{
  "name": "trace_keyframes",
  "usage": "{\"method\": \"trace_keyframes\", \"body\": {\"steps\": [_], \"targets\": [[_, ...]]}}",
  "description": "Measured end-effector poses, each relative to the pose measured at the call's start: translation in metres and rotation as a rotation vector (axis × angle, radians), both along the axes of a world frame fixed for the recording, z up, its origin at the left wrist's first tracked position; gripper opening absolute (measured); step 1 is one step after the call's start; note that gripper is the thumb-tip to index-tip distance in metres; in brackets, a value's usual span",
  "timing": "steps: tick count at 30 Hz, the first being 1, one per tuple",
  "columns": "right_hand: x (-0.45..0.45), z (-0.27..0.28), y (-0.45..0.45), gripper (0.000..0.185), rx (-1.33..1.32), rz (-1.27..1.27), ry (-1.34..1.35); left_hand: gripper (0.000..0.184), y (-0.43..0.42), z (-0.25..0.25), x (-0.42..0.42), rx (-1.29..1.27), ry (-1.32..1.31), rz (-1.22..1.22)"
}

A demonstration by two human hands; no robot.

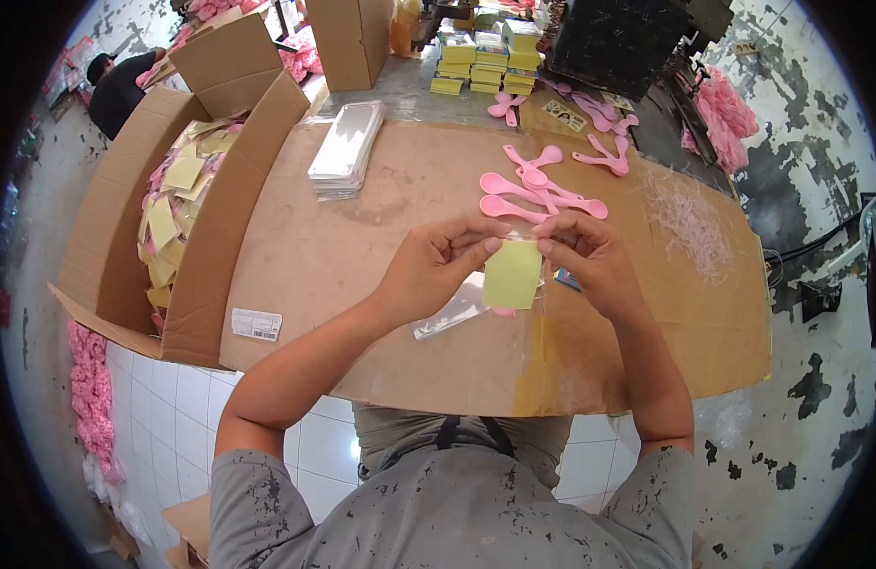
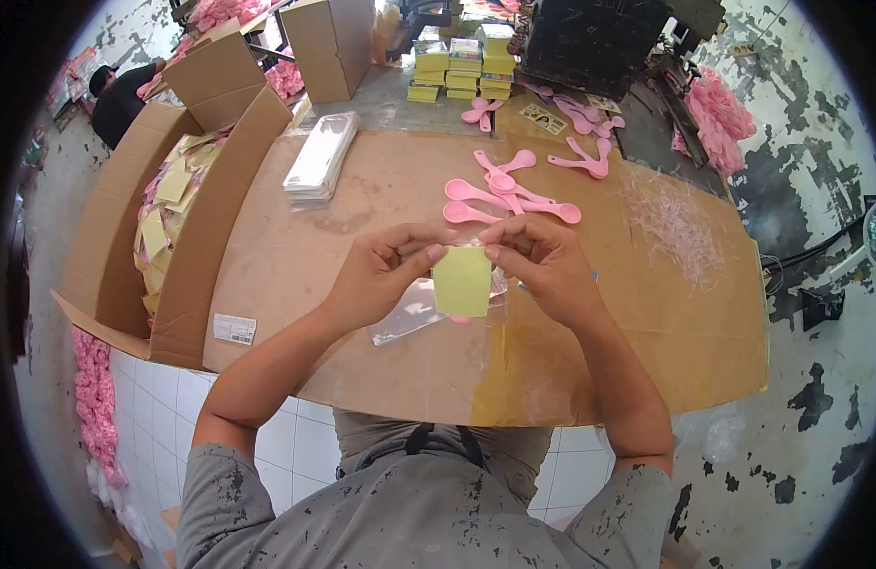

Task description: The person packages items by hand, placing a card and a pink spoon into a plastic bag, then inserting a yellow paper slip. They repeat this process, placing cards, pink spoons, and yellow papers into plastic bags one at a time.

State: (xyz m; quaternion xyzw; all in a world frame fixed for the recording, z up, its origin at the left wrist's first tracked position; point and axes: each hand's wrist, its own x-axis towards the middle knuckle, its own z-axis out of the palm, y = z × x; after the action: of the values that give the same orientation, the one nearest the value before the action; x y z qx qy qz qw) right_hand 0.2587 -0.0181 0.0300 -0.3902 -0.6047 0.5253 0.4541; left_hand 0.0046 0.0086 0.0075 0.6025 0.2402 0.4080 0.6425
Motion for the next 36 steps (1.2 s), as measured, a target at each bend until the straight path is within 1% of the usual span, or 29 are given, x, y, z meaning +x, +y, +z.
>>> {"method": "trace_keyframes", "body": {"steps": [3,4,6,7,9,10,12,15,18,19,22,24,27,30,31,33,34,36], "targets": [[0.004,-0.004,0.002,0.013,-0.005,0.002,0.015,0.028,-0.002,0.002,0.002,0.022,0.016,0.044],[0.005,-0.004,0.002,0.013,-0.003,0.007,0.025,0.028,-0.001,0.001,0.001,0.072,0.039,0.041],[0.007,-0.01,0.005,0.014,0.08,0.033,0.049,0.027,0.002,-0.004,-0.003,0.17,0.083,0.038],[0.008,-0.012,0.007,0.014,0.124,0.046,0.06,0.027,0.003,-0.005,-0.005,0.18,0.111,0.027],[0.012,-0.007,0.006,0.015,0.148,0.055,-0.026,0.027,0.007,-0.007,-0.009,0.199,0.168,0.003],[0.014,-0.005,0.006,0.016,0.16,0.059,-0.07,0.027,0.008,-0.007,-0.011,0.149,0.11,-0.02],[0.017,-0.003,0.007,0.017,0.132,0.09,-0.038,0.028,0.009,-0.005,-0.012,0.05,-0.002,-0.07],[0.012,-0.002,0.004,0.017,0.13,0.083,-0.048,0.029,0.006,0.001,-0.007,-0.064,-0.083,-0.086],[0.011,-0.006,0.005,0.018,0.177,0.071,-0.07,0.029,0.006,-0.001,-0.004,0.077,0.072,-0.046],[0.011,-0.007,0.006,0.019,0.198,0.071,-0.075,0.029,0.006,-0.002,-0.004,0.063,0.074,-0.054],[0.009,-0.007,0.004,0.024,0.067,0.043,-0.009,0.029,0.008,-0.002,-0.005,0.038,0.1,-0.058],[0.002,0.001,-0.003,0.029,0.061,0.069,-0.03,0.029,0.008,-0.002,-0.006,0.045,0.14,-0.035],[0.007,0.0,-0.002,0.036,0.043,0.12,-0.132,0.028,0.006,0.006,-0.003,0.07,0.025,0.017],[0.013,0.003,0.004,0.041,0.082,0.158,-0.207,0.03,-0.007,0.017,0.008,-0.036,-0.202,0.121],[0.013,0.009,0.004,0.042,0.104,0.168,-0.222,0.032,-0.006,0.015,0.004,0.021,-0.027,0.065],[0.006,0.024,-0.001,0.036,0.144,0.117,-0.161,0.038,0.002,0.012,-0.01,0.133,0.323,-0.053],[0.004,0.028,-0.002,0.033,0.163,0.091,-0.13,0.035,0.005,0.014,-0.014,0.111,0.26,0.002],[0.017,0.027,0.003,0.03,0.179,-0.039,-0.17,0.032,0.012,0.022,-0.022,0.066,0.134,0.114]]}}
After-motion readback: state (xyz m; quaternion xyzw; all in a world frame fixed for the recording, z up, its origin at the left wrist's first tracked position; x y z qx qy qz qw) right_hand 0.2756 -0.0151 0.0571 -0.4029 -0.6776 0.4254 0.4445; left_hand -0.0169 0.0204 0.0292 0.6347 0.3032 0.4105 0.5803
